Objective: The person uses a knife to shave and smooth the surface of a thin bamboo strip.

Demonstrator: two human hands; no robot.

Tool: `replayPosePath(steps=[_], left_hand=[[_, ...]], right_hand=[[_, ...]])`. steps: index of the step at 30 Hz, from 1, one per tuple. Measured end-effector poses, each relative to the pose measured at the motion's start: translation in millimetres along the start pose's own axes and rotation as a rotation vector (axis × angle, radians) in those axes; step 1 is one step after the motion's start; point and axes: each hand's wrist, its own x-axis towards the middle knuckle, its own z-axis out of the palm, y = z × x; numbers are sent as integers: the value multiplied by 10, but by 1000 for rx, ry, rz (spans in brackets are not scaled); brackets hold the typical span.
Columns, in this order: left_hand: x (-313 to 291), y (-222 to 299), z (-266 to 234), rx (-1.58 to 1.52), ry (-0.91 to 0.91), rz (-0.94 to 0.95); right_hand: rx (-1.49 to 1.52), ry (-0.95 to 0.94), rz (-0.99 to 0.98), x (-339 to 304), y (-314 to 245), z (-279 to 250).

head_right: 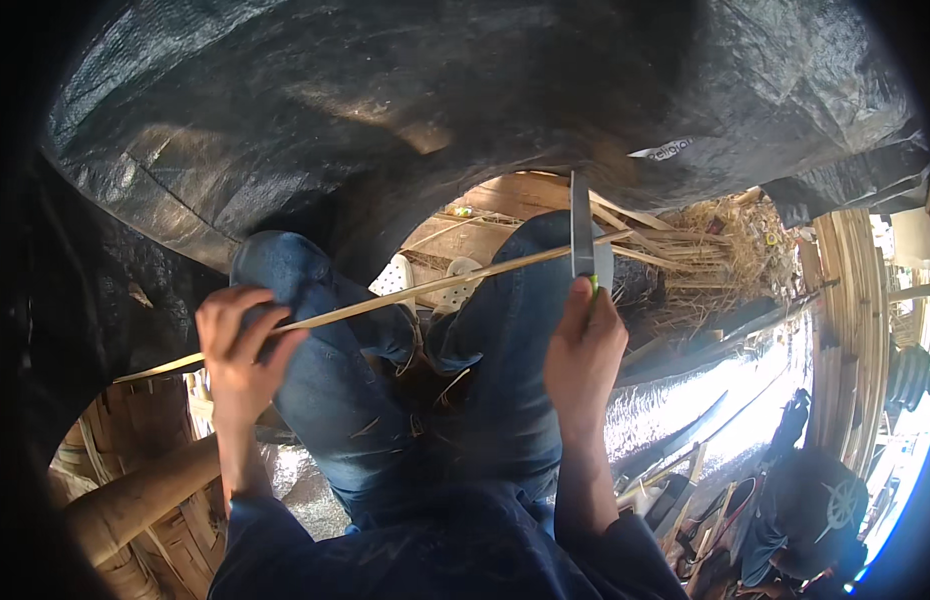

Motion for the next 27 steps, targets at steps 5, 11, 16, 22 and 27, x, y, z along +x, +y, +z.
replayPosePath(steps=[5,11,16,22,27], left_hand=[[-522,-386,-37,-60,39,-334],[-315,-312,139,-45,93,-227],[-233,-364,68,-74,96,-182],[-90,-305,181,-110,88,-214],[-117,-278,122,-110,72,-241]], right_hand=[[22,-68,45,-28,-114,99],[210,-409,-285,-645,-457,717],[-22,-201,104,-64,-311,158],[100,-521,-399,-706,-562,767],[47,-170,94,77,-210,47]])
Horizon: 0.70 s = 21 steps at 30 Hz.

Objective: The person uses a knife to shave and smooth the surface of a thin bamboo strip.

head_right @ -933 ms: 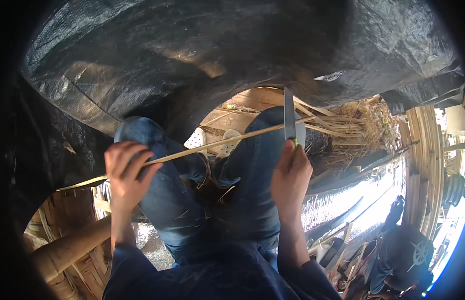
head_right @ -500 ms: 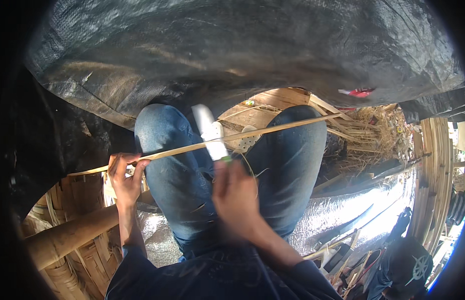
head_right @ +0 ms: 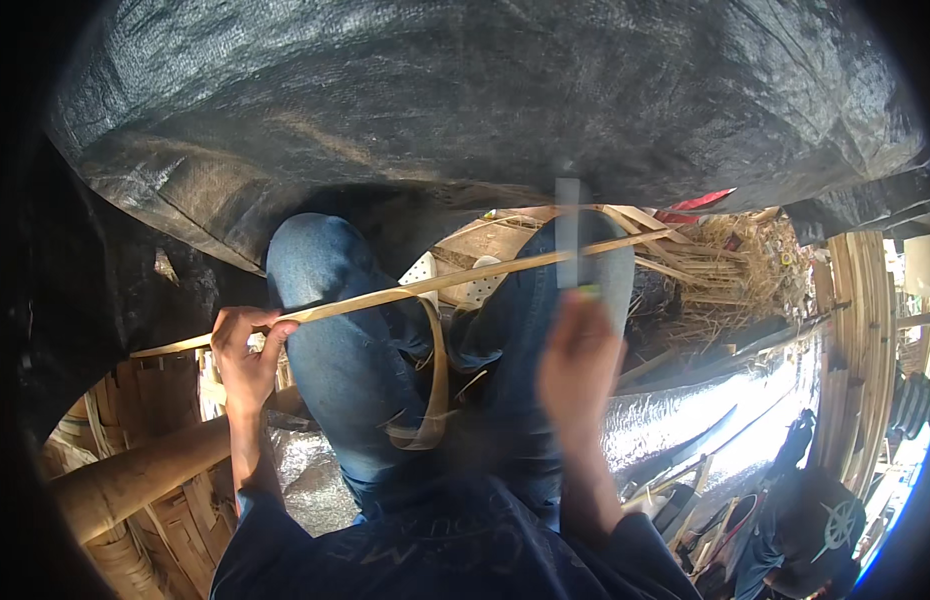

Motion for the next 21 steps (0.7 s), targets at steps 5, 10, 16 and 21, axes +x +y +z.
replayPosePath(steps=[5,10,16,21], left_hand=[[75,79,53,-9,-22,12],[23,-7,-15,-27,-100,-37],[64,70,-33,-13,-150,-12],[55,-20,-49,-43,-191,8]], right_hand=[[-369,-322,-607,-399,-117,441],[1,-65,-445,-294,-111,443],[-114,4,-134,8,20,-80],[-84,-56,-319,-259,43,271]])
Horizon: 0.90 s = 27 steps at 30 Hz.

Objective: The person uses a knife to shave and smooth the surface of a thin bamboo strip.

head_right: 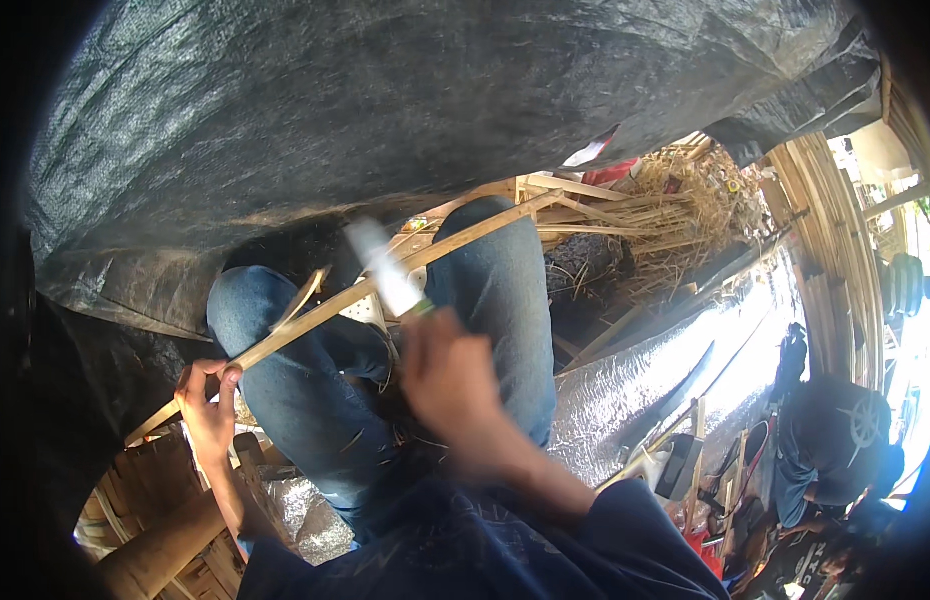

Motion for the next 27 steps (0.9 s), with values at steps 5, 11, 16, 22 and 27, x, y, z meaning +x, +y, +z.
replayPosePath(steps=[5,11,16,22,27], left_hand=[[4,65,-23,130,22,82],[-32,-68,9,-88,13,85],[-61,-100,-48,95,5,182],[61,-145,43,67,-16,249],[-16,-141,6,129,17,204]], right_hand=[[7,44,361,246,105,-452],[-128,22,-179,35,-17,-12],[-11,5,226,239,124,-406],[-177,-90,-295,-85,-70,161],[-64,19,157,226,20,-333]])
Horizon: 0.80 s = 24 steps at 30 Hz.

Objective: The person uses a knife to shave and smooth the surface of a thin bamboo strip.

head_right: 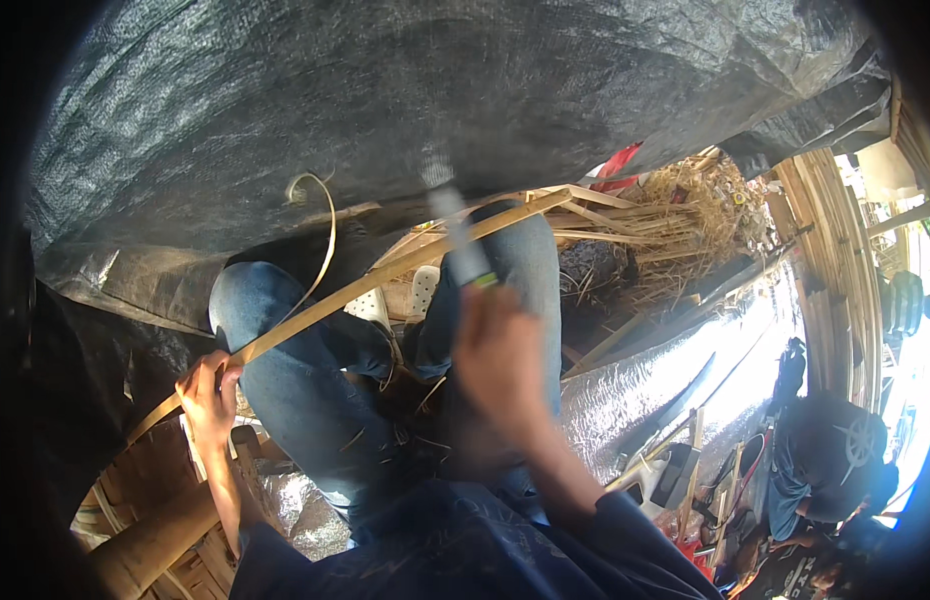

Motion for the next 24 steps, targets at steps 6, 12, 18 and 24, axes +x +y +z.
replayPosePath(steps=[6,12,18,24], left_hand=[[-16,87,-59,-85,10,-117],[-52,153,-258,16,-32,-218],[-260,31,-370,-139,-142,-370],[-428,97,-200,65,104,-190]], right_hand=[[-123,-374,-337,-464,-226,646],[78,-25,-110,-205,-27,222],[-28,-166,-743,-848,-343,964],[184,-152,-159,-458,-203,513]])
